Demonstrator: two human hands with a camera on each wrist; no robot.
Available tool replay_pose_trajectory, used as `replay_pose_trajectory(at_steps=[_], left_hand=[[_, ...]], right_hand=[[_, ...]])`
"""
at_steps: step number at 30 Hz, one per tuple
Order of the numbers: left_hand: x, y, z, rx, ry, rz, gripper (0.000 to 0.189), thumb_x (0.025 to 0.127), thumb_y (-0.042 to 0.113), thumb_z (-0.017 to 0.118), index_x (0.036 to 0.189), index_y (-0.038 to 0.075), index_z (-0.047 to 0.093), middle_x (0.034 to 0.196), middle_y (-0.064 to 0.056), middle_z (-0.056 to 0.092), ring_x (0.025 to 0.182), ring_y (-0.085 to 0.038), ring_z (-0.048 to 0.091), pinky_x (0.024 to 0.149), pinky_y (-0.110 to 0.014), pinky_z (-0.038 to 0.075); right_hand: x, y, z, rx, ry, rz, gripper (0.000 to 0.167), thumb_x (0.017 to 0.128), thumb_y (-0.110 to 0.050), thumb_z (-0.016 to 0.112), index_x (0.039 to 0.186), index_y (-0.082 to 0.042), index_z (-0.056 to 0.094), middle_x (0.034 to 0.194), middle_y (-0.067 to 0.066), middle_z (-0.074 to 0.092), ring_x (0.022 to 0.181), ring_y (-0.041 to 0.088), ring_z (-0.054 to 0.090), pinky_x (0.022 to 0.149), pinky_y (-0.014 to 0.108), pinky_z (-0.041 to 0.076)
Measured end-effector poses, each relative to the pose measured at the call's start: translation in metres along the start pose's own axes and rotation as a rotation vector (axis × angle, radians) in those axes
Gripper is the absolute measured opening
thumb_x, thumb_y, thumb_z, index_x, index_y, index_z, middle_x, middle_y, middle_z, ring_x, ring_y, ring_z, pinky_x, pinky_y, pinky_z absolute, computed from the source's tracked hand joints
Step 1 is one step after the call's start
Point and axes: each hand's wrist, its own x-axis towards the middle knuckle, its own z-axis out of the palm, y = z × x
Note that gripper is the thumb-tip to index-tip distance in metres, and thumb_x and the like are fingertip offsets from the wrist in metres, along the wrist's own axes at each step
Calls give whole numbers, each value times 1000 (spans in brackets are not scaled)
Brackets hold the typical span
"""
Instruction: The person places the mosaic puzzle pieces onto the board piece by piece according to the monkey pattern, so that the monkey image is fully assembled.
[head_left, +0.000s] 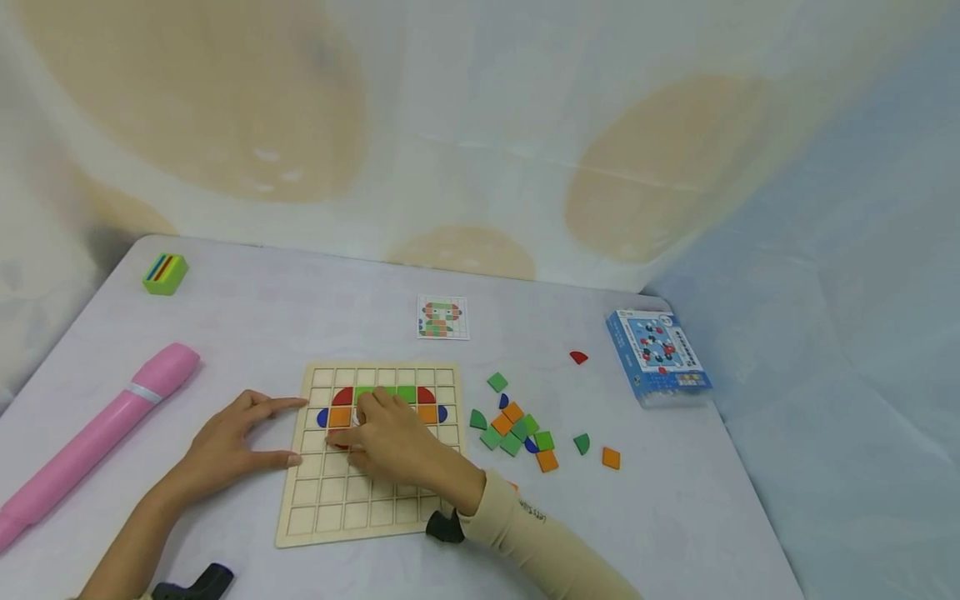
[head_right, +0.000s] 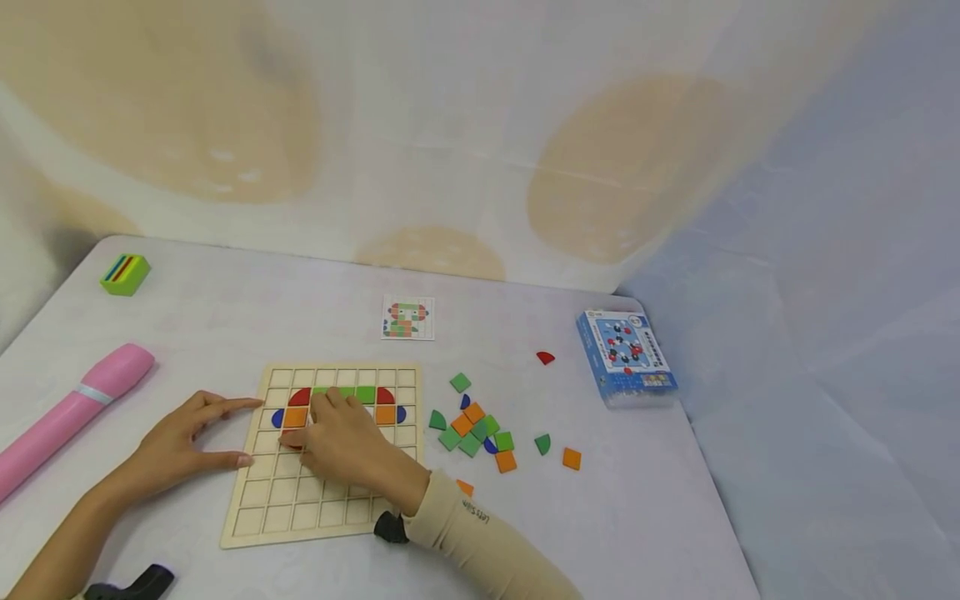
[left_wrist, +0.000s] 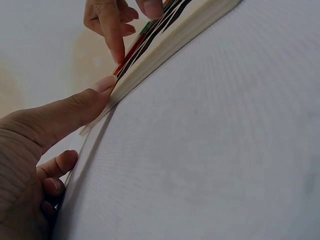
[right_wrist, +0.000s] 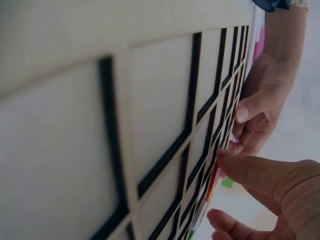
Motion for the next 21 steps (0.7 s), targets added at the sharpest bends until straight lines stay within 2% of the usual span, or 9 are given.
replay_pose_trajectory(at_steps=[4,9,12,16,21], left_hand=[[1,0,1,8,-9,-5,78,68,54,85,135,23,61,105,-3,52,93,-20,49,76,-36,39],[1,0,2,21,-14,-10,78,69,54,85,136,24,60,107,-3,51,92,-20,48,75,-36,38],[2,-1,3,19,-16,-11,78,69,53,86,136,24,60,106,-3,50,91,-20,47,74,-36,37],[3,0,4,24,-21,-14,78,68,53,86,136,24,60,105,-4,50,92,-21,47,74,-36,37],[1,1,2,38,-25,-30,80,67,54,86,136,24,60,106,-4,51,94,-21,48,74,-36,38]], right_hand=[[-3,3,1,0,3,12,31,97,-38,62,128,-40,65,99,-4,51,90,12,38,76,22,32],[-6,7,1,0,47,10,26,98,-35,60,123,-38,70,97,-4,52,88,12,38,73,20,30],[-10,10,0,22,33,21,29,98,-35,62,126,-37,69,101,-4,53,91,11,39,75,20,31],[-22,22,-4,62,15,94,36,96,-36,65,131,-34,65,108,-3,54,97,12,41,81,23,36],[-45,53,-8,160,86,229,37,89,-29,75,125,-24,70,107,0,58,96,15,44,81,27,39]])
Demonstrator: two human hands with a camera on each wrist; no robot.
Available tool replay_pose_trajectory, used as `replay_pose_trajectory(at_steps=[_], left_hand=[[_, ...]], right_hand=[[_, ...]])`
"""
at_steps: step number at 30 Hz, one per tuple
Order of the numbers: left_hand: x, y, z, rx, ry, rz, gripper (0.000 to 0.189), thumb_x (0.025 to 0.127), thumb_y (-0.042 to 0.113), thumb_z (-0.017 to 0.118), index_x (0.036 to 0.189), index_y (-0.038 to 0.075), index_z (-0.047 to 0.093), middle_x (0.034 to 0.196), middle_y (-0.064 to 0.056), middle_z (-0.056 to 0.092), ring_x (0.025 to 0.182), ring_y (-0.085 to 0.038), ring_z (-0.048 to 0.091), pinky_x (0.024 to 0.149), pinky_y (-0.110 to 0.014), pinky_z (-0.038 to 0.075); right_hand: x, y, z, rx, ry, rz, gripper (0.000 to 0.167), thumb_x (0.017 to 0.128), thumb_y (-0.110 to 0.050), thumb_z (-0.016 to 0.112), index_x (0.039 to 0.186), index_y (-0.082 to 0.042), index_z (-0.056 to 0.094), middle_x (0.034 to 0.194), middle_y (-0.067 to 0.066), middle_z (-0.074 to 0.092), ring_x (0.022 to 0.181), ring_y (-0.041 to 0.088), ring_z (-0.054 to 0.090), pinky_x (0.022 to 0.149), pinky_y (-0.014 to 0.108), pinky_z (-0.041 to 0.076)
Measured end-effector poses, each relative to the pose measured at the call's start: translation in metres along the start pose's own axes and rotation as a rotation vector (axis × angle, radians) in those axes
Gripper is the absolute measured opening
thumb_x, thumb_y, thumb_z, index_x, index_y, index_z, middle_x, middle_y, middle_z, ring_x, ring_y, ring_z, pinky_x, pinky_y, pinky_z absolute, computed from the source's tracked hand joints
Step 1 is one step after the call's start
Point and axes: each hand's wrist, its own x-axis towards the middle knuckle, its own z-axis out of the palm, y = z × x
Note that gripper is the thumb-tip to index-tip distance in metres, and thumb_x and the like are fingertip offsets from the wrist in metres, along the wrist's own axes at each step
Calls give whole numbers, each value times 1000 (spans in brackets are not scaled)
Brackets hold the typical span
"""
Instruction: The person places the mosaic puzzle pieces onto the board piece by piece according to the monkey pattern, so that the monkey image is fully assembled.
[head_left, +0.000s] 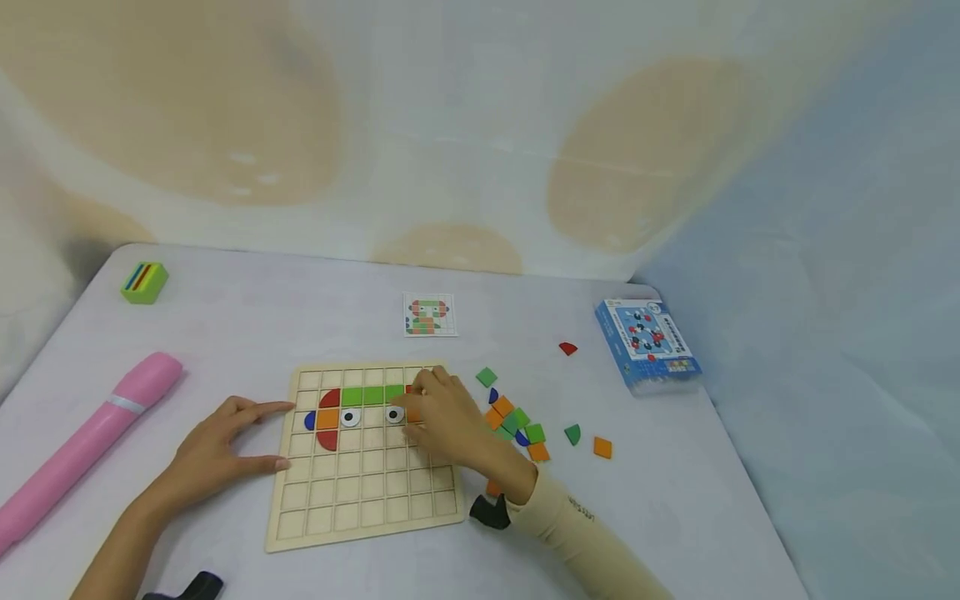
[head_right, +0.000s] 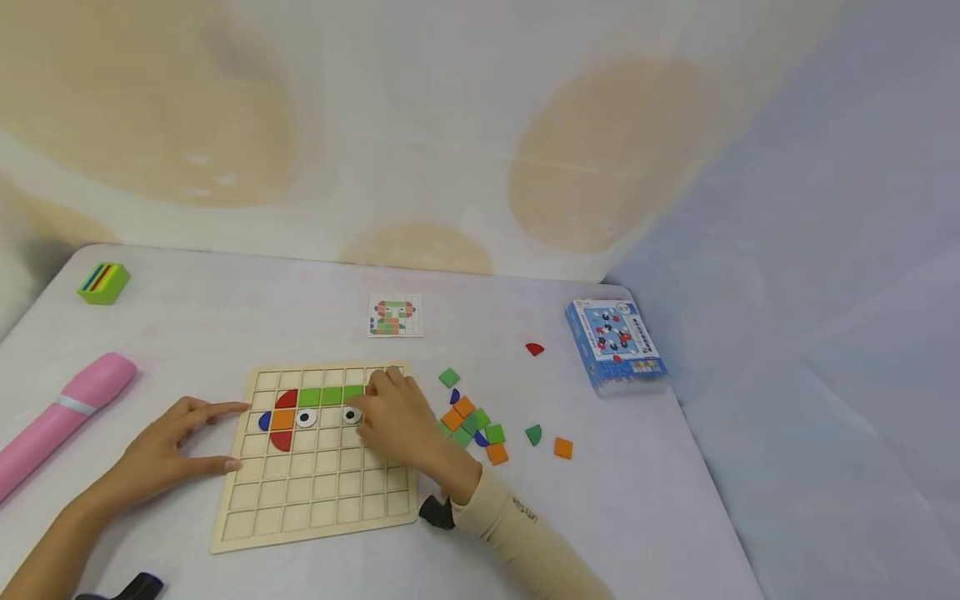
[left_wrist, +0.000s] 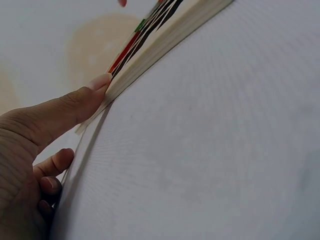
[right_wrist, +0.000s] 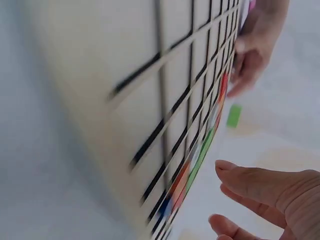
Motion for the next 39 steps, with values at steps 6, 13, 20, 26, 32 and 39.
replay_pose_trajectory(at_steps=[6,13,20,26,32,39], left_hand=[[-3,-2,-1,7,-1,-10,80,67,54,86,136,23,60,104,-4,51,92,-20,47,72,-33,36],[-2,-2,1,-9,-10,-9,81,68,52,87,137,22,59,105,-5,51,94,-22,47,75,-37,37],[0,-2,1,-2,-20,-12,82,68,55,85,138,21,58,106,-6,51,94,-23,48,75,-38,37],[-1,-5,-1,12,-7,-3,81,69,55,85,137,22,59,106,-6,51,93,-22,48,72,-33,37],[-2,-6,-2,-2,-1,3,79,69,54,85,138,24,59,102,-3,49,89,-19,45,70,-28,33],[0,-4,-1,-8,3,8,79,69,53,86,137,25,59,100,-2,48,89,-17,43,70,-28,32]], right_hand=[[-20,49,-5,76,52,158,36,85,-19,80,120,-14,73,106,6,60,96,20,46,82,33,41],[-40,88,-3,92,51,263,33,83,-16,81,116,-11,75,103,9,61,92,22,46,76,33,39],[-56,101,-7,153,73,315,32,83,-15,80,115,-10,75,100,10,60,90,22,45,74,32,37],[-70,112,-11,171,88,356,32,83,-9,78,115,-11,75,102,9,61,94,23,46,78,33,40],[-82,119,-13,210,53,391,29,83,-6,77,112,-11,76,101,7,60,96,22,46,80,35,40],[-87,123,-8,246,-20,376,27,81,-13,82,108,-14,78,98,1,57,97,19,44,81,33,40]])
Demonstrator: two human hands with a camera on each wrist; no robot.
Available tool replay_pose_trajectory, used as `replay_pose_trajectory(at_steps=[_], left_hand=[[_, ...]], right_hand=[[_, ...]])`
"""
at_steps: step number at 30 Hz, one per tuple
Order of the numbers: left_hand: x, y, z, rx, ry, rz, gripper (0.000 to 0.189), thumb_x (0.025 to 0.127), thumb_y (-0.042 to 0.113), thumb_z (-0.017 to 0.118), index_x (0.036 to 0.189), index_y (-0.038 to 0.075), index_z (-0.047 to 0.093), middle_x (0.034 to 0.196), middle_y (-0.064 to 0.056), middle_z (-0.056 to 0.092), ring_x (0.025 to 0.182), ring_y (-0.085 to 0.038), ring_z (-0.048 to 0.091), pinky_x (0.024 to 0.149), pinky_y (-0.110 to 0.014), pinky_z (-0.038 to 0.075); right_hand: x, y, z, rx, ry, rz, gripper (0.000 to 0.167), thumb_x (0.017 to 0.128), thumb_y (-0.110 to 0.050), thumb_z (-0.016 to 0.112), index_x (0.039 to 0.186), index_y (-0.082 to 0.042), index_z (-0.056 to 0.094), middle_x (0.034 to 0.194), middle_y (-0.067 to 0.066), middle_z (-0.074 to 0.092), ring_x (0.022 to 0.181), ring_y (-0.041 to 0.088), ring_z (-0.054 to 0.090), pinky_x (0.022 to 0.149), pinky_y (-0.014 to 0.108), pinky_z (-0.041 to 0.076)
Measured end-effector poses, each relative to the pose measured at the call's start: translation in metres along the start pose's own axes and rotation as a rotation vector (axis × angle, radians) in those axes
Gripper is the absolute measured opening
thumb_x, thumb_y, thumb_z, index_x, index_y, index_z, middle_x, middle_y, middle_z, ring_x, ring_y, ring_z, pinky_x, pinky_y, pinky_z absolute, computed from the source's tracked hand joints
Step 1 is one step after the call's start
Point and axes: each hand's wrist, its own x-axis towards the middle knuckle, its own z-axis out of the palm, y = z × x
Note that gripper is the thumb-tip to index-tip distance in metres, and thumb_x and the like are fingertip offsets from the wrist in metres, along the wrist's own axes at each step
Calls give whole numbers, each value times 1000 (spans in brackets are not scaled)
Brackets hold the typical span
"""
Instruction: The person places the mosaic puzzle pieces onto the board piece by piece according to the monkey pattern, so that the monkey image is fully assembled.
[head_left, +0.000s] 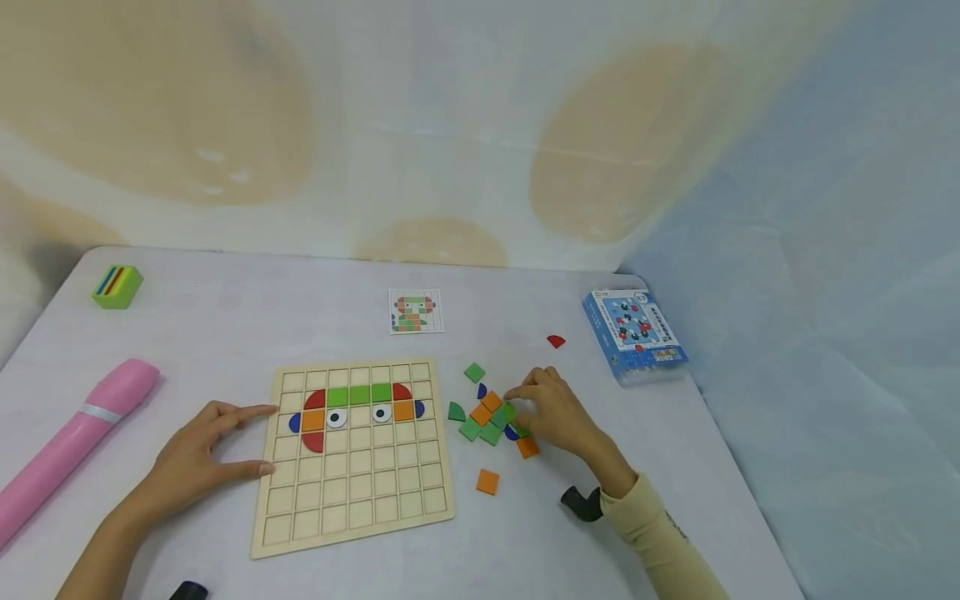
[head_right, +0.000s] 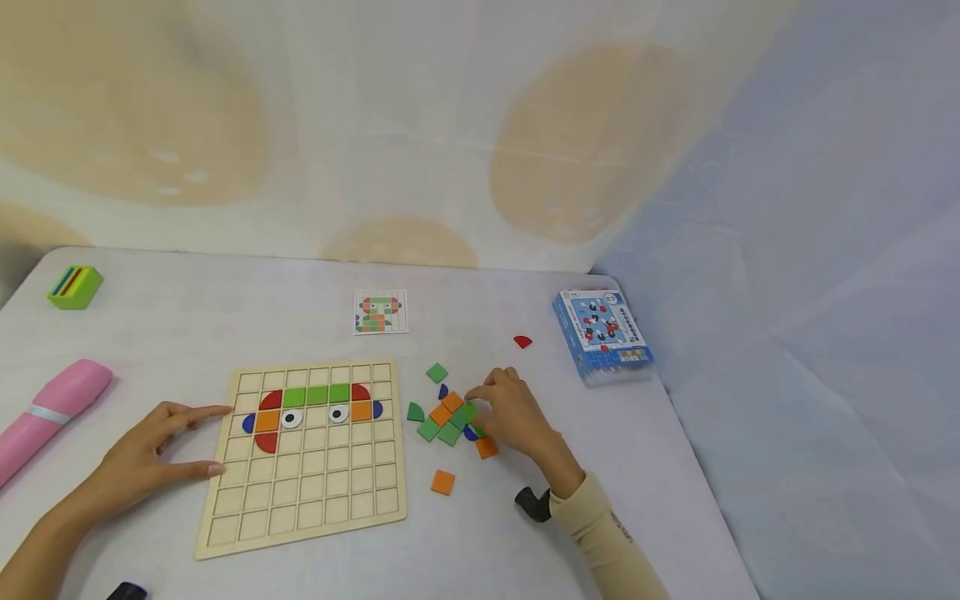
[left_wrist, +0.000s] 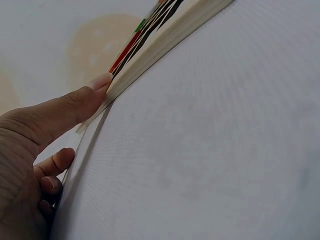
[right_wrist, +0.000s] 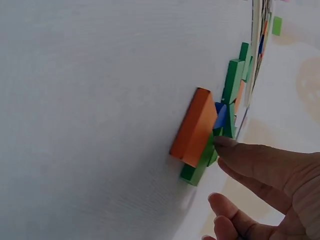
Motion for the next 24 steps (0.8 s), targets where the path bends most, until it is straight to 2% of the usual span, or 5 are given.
replay_pose_trajectory(at_steps=[11,19,24], left_hand=[[0,0,-1,7,-4,1,79,69,54,85,138,26,58,102,-3,50,90,-20,45,71,-29,33],[0,0,0,7,-14,-14,80,69,55,85,139,25,58,104,-4,50,92,-21,46,72,-30,34],[1,2,-1,12,-20,-18,81,69,55,85,138,23,58,103,-4,50,92,-22,46,72,-32,35]], right_hand=[[-1,3,7,-84,41,-27,20,76,-23,87,86,-10,76,92,0,57,93,18,46,82,34,44],[-3,9,2,-132,115,-111,25,74,-26,89,83,-7,75,92,1,58,92,18,47,82,35,45],[-1,0,-6,-141,143,-147,25,74,-25,89,85,-8,75,91,2,58,92,18,47,81,33,44]])
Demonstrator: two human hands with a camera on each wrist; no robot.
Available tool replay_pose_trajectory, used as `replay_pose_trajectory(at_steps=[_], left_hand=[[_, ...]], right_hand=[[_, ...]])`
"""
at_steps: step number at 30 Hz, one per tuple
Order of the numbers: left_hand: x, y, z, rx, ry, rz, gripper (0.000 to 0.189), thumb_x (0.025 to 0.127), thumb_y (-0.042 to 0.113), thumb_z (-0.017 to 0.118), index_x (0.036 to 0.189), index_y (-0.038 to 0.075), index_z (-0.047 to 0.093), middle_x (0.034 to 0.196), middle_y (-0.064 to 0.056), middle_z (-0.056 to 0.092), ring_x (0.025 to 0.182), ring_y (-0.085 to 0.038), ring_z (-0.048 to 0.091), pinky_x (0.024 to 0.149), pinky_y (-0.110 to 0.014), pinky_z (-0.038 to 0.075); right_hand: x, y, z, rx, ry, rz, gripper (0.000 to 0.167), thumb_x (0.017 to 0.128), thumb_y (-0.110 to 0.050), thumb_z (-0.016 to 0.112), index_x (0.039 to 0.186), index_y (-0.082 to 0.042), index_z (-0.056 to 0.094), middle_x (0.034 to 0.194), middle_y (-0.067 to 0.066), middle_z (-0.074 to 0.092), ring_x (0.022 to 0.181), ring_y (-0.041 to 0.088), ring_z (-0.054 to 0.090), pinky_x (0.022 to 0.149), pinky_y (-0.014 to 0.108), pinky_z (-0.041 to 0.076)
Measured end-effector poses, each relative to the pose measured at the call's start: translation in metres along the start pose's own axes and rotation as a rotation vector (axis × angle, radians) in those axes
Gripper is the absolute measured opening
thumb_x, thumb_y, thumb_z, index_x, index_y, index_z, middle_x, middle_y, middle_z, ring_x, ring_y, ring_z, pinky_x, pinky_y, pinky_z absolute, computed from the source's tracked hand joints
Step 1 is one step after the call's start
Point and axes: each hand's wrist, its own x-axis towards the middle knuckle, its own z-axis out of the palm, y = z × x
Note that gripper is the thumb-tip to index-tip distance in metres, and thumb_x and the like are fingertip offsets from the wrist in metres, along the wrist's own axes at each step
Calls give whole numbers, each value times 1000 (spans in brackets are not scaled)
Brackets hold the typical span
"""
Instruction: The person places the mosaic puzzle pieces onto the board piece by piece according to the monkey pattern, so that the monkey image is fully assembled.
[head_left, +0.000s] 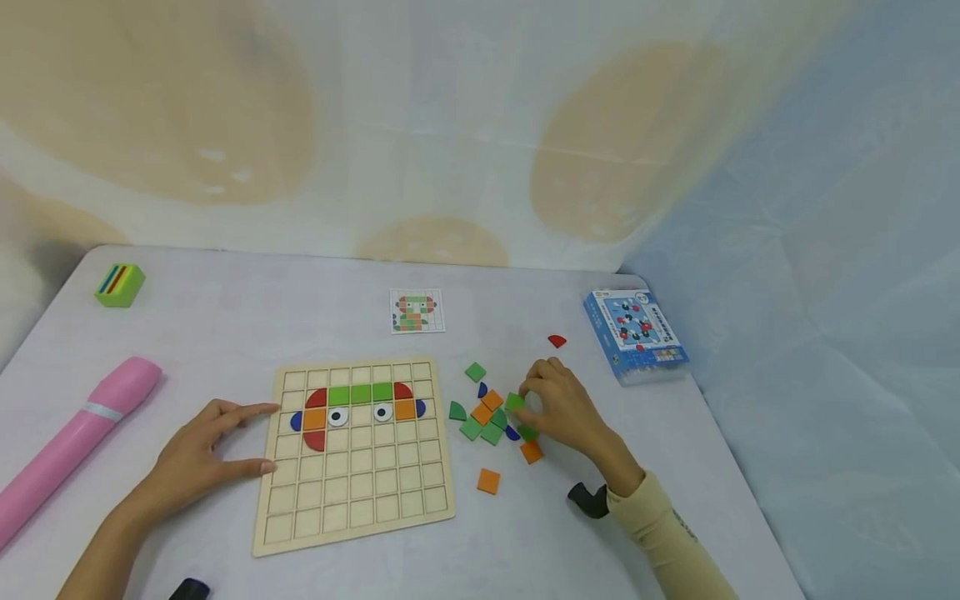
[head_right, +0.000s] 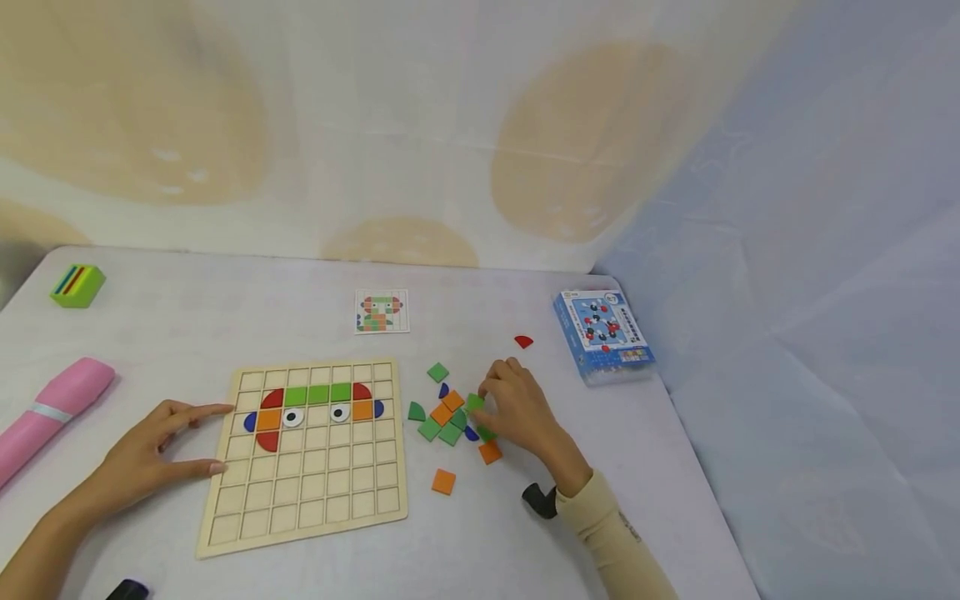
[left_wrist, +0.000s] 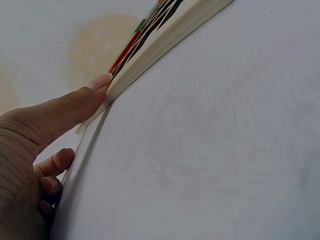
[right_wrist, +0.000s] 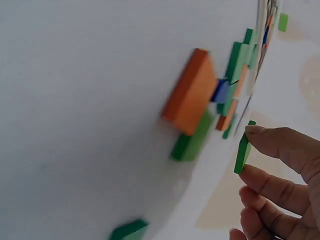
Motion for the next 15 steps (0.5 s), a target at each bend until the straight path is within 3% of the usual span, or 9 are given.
replay_pose_trajectory(at_steps=[9,15], left_hand=[[0,-2,1,-2,12,16,81,69,55,85,138,21,58,106,-5,51,94,-22,46,75,-37,37],[0,-2,3,-1,15,14,81,68,55,85,137,21,59,106,-6,52,94,-23,48,75,-37,38]], right_hand=[[32,-52,5,-21,-17,-210,26,78,-31,85,87,-9,75,93,0,59,89,15,47,78,29,44],[53,-103,14,-13,-85,-342,24,82,-32,81,93,-11,76,98,-2,60,93,14,48,80,27,42]])
